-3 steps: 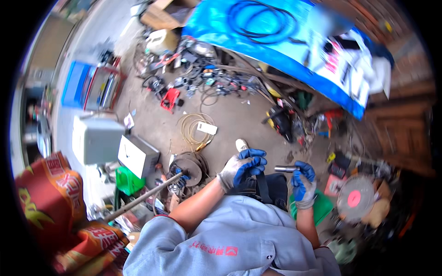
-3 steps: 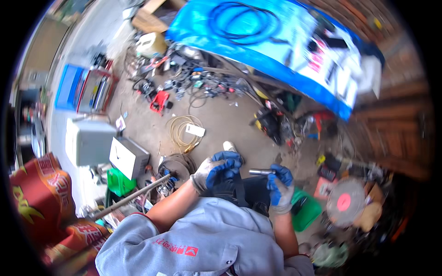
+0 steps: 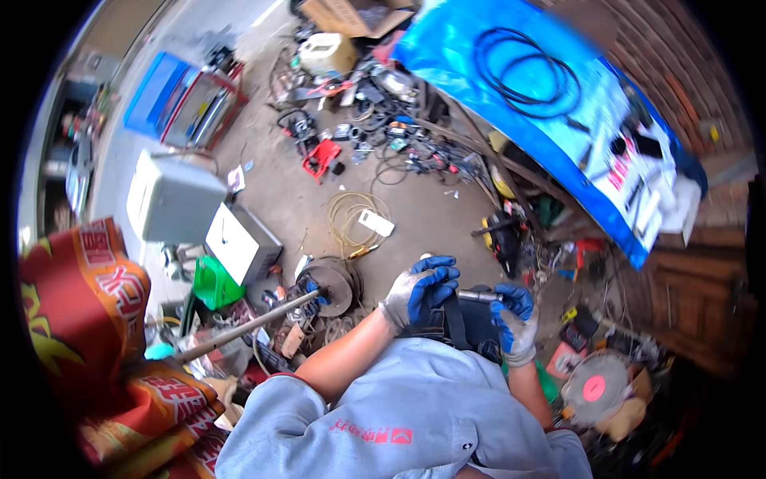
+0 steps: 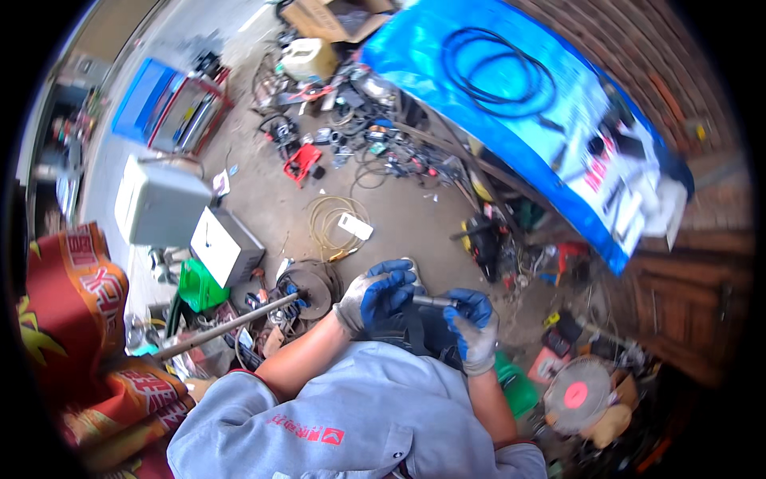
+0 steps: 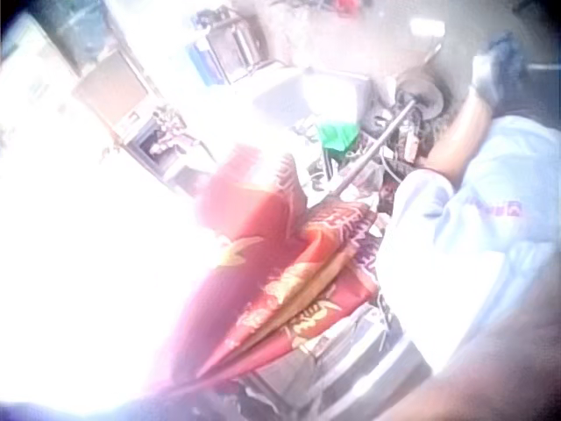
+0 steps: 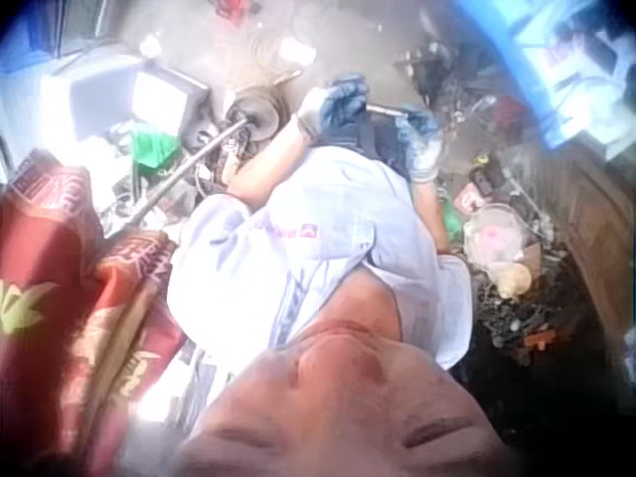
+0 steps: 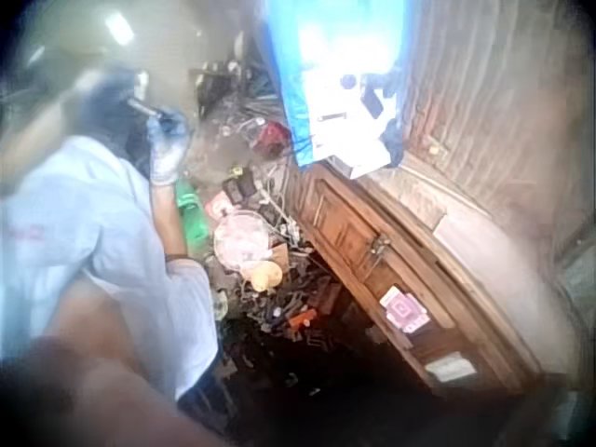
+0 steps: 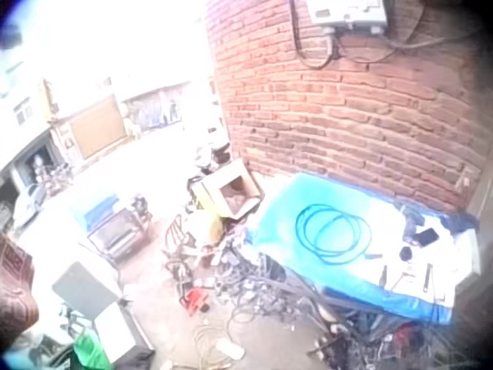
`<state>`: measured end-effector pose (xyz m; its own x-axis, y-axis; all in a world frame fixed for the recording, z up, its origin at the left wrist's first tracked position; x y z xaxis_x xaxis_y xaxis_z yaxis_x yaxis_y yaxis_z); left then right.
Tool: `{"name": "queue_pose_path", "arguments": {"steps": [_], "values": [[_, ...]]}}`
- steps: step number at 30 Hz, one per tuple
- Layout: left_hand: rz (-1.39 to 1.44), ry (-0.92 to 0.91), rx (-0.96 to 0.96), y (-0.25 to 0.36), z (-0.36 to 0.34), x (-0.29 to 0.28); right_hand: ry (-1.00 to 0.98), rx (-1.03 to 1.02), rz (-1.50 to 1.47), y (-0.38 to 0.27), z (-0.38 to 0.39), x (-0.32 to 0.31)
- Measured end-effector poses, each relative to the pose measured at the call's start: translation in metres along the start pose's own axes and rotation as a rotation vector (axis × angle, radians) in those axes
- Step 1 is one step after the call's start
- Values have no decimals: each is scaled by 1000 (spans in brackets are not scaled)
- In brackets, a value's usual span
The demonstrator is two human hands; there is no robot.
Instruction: The person kneels beside a red motor frame, inserts a bolt into a hole, and uses a cordless impact driver to tighten it. They then use a wrench to hold the bolt while tightening with the impact driver.
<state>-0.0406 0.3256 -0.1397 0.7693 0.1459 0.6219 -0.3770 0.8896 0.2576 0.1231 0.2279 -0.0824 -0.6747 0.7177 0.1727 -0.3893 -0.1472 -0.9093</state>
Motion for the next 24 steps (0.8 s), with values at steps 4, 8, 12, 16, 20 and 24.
{"name": "queue_pose_path", "arguments": {"steps": [4,8,12,16,20,24], "values": [[494,-65,206,81,31,-61,-523,-362,357,-38,12,178],[825,-15,296,161,49,-87,-828,-895,683,-34,20,310],[965,45,419,252,40,-162,-1192,-1073,568,6,19,435],[1057,19,583,318,40,-239,-1583,-1015,597,38,22,548],[1141,-17,723,398,94,-283,-1819,-934,561,49,44,655],[1323,49,705,454,136,-345,-1801,-832,595,67,58,759]]}}
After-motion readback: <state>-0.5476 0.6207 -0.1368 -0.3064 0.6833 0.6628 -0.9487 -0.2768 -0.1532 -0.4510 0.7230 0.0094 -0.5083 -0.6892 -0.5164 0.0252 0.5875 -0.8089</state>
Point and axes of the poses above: each hand's wrist, its own z-axis away from the middle knuckle, its own x-axis out of the palm, y = z × x, the point moved 8 cm from there along -z, towards the middle knuckle, and after that the axes turned 15 degrees about y, right-handed, at the moved point
